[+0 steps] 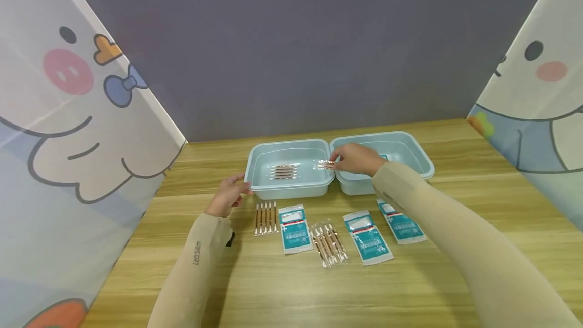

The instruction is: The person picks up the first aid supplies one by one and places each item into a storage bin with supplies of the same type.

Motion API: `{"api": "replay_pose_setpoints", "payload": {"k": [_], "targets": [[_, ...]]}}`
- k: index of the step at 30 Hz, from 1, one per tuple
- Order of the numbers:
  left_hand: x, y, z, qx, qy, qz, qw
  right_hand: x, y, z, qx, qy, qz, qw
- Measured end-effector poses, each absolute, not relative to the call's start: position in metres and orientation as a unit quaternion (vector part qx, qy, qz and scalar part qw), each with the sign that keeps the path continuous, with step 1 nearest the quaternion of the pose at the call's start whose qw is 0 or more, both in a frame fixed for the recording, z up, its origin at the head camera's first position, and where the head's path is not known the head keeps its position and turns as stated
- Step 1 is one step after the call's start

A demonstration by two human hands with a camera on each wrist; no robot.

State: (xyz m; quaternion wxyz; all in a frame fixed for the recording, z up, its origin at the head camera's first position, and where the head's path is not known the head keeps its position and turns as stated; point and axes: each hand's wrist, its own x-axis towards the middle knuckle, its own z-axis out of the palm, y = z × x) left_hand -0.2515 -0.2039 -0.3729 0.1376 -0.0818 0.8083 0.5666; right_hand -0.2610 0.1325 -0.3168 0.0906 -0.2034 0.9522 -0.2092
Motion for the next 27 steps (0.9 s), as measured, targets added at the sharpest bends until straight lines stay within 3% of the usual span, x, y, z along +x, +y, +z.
{"api": "replay_pose_setpoints", "payload": {"k": [27], "targets": [[-0.251, -0.202, -0.375, -0.09, 0.808, 0.568, 0.128, -0.292, 0.064, -0.307, -0.228, 0.953, -0.166, 0.113]]}}
